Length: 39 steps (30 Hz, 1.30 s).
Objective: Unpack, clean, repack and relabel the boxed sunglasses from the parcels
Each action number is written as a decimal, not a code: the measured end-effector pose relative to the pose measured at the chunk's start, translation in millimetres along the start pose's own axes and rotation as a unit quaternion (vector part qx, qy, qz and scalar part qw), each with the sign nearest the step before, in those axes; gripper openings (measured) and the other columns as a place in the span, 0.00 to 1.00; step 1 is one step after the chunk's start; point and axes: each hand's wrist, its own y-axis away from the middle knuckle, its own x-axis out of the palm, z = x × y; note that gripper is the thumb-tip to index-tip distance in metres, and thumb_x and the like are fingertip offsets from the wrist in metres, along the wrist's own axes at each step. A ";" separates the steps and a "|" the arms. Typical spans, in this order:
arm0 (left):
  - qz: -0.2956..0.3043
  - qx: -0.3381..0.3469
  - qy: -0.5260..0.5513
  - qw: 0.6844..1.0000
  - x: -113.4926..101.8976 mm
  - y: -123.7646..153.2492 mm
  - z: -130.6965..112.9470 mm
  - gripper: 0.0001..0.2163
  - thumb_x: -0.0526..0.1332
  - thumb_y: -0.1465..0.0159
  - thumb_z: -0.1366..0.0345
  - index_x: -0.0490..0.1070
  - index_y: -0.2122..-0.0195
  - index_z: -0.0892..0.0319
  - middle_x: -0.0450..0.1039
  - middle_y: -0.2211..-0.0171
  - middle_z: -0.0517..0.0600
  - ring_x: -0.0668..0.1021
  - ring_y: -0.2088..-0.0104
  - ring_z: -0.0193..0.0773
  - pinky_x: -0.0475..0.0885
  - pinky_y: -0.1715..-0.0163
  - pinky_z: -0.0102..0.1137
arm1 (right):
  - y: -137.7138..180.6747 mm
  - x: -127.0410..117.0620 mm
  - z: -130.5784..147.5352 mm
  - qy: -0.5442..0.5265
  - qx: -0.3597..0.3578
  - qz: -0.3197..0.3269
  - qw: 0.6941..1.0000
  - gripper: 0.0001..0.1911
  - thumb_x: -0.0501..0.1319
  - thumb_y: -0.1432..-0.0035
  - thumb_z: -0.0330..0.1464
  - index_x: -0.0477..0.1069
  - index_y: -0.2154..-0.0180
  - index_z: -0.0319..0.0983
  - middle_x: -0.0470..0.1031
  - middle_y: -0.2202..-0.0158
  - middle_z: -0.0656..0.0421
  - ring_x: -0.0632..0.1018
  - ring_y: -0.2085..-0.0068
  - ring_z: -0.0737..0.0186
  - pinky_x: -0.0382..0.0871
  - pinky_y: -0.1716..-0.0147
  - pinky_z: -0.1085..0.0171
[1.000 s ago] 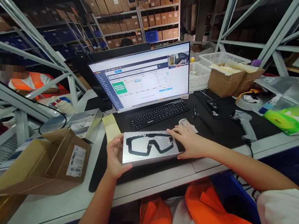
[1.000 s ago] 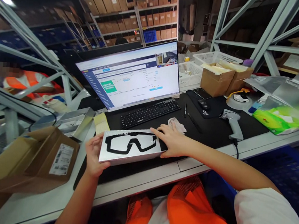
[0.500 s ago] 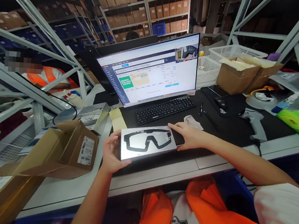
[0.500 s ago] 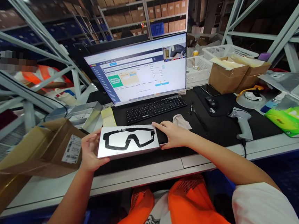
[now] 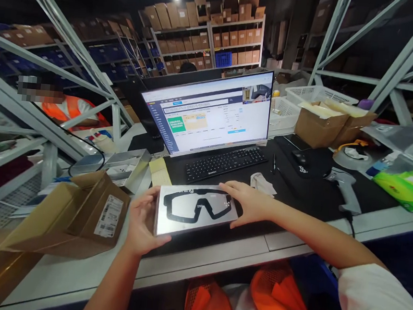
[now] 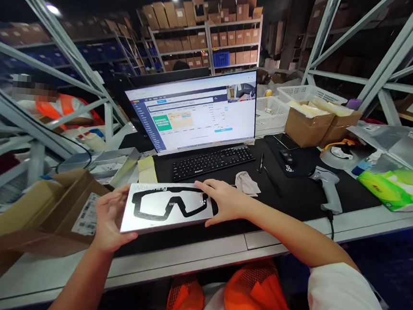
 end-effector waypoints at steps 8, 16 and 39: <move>0.031 0.013 -0.085 0.996 -41.7 5.6 -23.4 0.48 0.82 0.63 0.66 0.68 0.39 0.46 0.72 0.39 0.55 0.75 0.39 0.53 0.74 0.42 0.46 | 10.8 7.7 -5.4 -0.031 0.012 -0.007 0.999 0.58 0.76 0.50 0.45 0.51 0.26 0.41 0.64 0.35 0.43 0.68 0.36 0.44 0.66 0.37 0.48; 0.001 -0.037 -0.215 0.976 -82.1 19.7 -45.0 0.55 0.81 0.83 0.62 0.74 0.45 0.32 0.77 0.43 0.44 0.79 0.49 0.67 0.80 0.56 0.64 | 13.3 5.4 -20.2 -0.012 -0.040 -0.031 0.999 0.46 0.73 0.47 0.50 0.65 0.32 0.45 0.63 0.35 0.43 0.69 0.37 0.41 0.66 0.38 0.42; 0.093 -0.170 -0.508 0.839 -73.1 -12.4 -26.6 0.16 0.63 0.35 0.60 0.77 0.46 0.53 0.61 0.31 0.59 0.57 0.27 0.65 0.51 0.33 0.69 | 56.3 5.1 -85.7 0.187 0.189 0.035 0.963 0.50 0.66 0.47 0.54 0.55 0.28 0.45 0.61 0.30 0.42 0.66 0.34 0.25 0.51 0.42 0.16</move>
